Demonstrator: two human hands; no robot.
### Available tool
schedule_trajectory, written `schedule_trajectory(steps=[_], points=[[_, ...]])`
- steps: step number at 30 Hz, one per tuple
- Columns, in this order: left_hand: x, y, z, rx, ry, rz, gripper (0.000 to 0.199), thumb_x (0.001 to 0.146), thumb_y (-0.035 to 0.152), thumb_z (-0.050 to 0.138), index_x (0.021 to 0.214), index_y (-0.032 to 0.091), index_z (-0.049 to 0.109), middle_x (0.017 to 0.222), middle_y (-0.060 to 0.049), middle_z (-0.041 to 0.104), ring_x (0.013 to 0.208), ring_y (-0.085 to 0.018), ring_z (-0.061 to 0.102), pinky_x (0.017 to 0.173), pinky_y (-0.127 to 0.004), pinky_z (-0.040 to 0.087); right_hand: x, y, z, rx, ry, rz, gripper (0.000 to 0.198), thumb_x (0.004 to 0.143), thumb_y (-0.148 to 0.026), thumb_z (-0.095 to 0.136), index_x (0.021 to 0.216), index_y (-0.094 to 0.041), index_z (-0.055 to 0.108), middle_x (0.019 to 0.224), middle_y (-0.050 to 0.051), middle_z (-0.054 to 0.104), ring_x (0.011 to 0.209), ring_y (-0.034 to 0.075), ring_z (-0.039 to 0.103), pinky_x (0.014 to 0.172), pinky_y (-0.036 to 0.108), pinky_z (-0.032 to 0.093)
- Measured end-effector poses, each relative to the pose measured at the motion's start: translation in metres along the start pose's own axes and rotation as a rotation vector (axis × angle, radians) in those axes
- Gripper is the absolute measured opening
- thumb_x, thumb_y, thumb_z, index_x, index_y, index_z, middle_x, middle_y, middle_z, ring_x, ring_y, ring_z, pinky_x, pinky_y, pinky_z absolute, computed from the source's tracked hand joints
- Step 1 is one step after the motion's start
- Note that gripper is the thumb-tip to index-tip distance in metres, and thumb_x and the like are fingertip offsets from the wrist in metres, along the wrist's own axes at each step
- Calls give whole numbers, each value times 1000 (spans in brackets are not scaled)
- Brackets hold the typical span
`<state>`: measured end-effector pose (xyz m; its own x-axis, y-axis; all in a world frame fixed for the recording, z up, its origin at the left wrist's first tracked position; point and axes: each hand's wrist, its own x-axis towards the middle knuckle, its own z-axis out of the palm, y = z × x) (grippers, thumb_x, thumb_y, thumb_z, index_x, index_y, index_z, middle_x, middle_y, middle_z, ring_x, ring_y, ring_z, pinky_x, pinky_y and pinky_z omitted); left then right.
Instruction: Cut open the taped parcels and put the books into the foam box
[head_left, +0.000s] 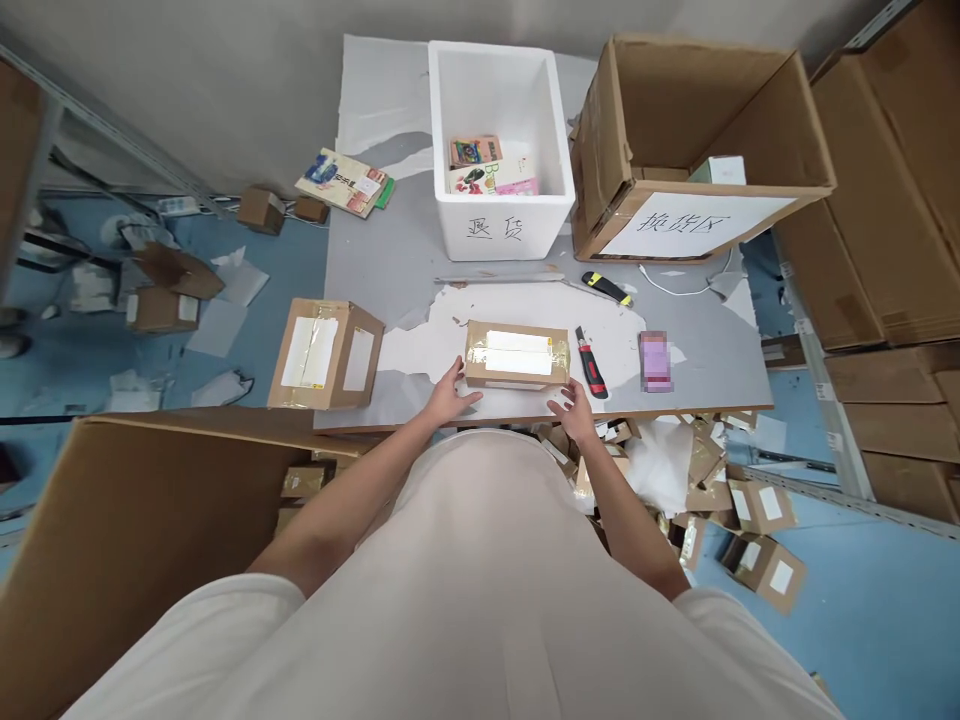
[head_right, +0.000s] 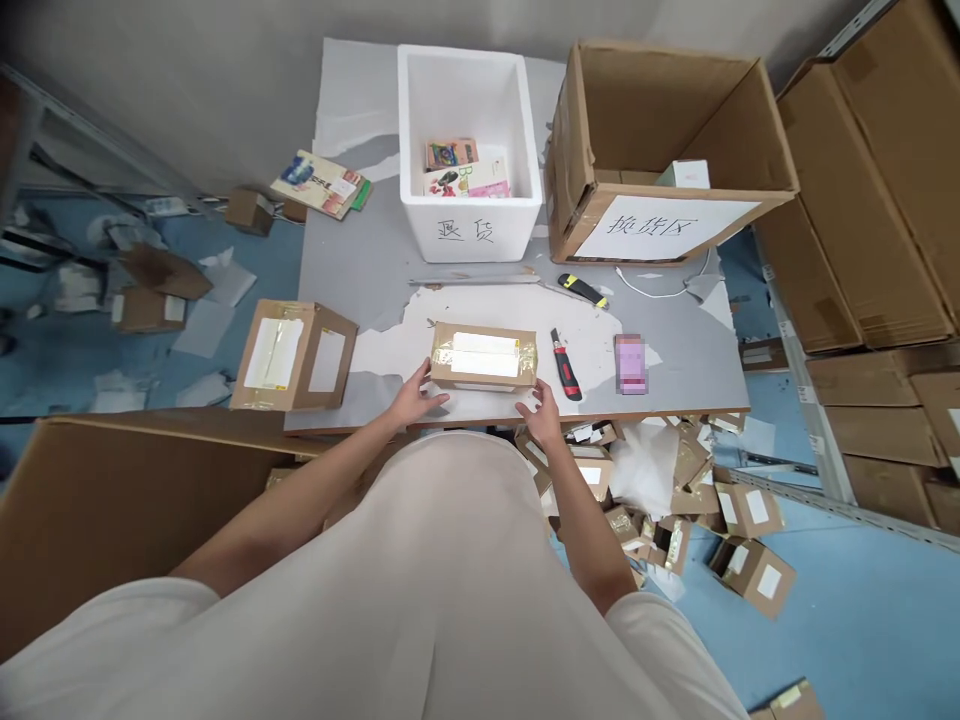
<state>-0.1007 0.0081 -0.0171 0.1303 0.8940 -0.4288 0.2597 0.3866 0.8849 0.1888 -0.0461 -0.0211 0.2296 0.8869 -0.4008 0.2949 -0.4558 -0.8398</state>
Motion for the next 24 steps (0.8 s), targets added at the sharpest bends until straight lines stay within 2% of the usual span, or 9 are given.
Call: schedule_trajectory(steps=[3,6,11,14,17,19,21,24], points=[[7,-15,3,15,-8,-19,72,66,32,74,133,21,50,137,-14,54,129,-31,48,100,-45,42,21,9,-1,44,-72,64,62,62,-35,72,117,-23,47,138,15,50,124,30,52,96,49,45],[15,-25,11,21,24,18,48,73,35,65,118,19,58,126,-13,62,121,-27,55,98,-42,45,36,10,4,73,-114,53,53,62,-37,71,108,-23,49,126,13,60,114,26,59,91,44,49],[15,-21,18,32,113,39,27,77,37,60,97,19,61,104,-8,71,102,-23,64,91,-36,48,45,-2,3,17,-107,9,40,68,-41,65,100,-22,50,103,9,68,96,23,64,86,42,50],[7,-5,17,129,199,55,24,81,42,56,88,20,62,93,-6,70,90,-21,64,84,-34,48,47,-17,-9,-55,-80,-63,36,75,-47,59,99,-21,53,101,10,68,96,25,63,84,41,49],[4,12,18,330,314,57,33,88,48,46,78,20,61,75,-4,66,75,-19,60,75,-32,47,51,-32,-18,-223,-31,-172,39,84,-53,47,100,-19,57,99,12,68,90,25,63,81,40,48],[5,18,21,396,329,28,40,90,48,40,73,19,61,68,-4,62,70,-18,58,73,-32,46,53,-38,-19,-327,-27,-181,44,87,-55,41,99,-17,59,95,12,69,84,25,62,79,41,48],[6,17,23,395,310,23,40,91,46,39,78,18,64,74,-6,65,74,-19,60,76,-34,47,52,-38,-18,-352,-50,-157,47,87,-55,40,102,-16,61,94,13,69,83,25,62,78,41,48],[2,4,26,332,255,69,41,90,45,42,106,16,66,102,-11,67,95,-23,62,85,-36,49,47,-28,-17,-267,-93,-142,52,85,-55,44,115,-14,59,106,15,67,89,24,61,80,40,49]])
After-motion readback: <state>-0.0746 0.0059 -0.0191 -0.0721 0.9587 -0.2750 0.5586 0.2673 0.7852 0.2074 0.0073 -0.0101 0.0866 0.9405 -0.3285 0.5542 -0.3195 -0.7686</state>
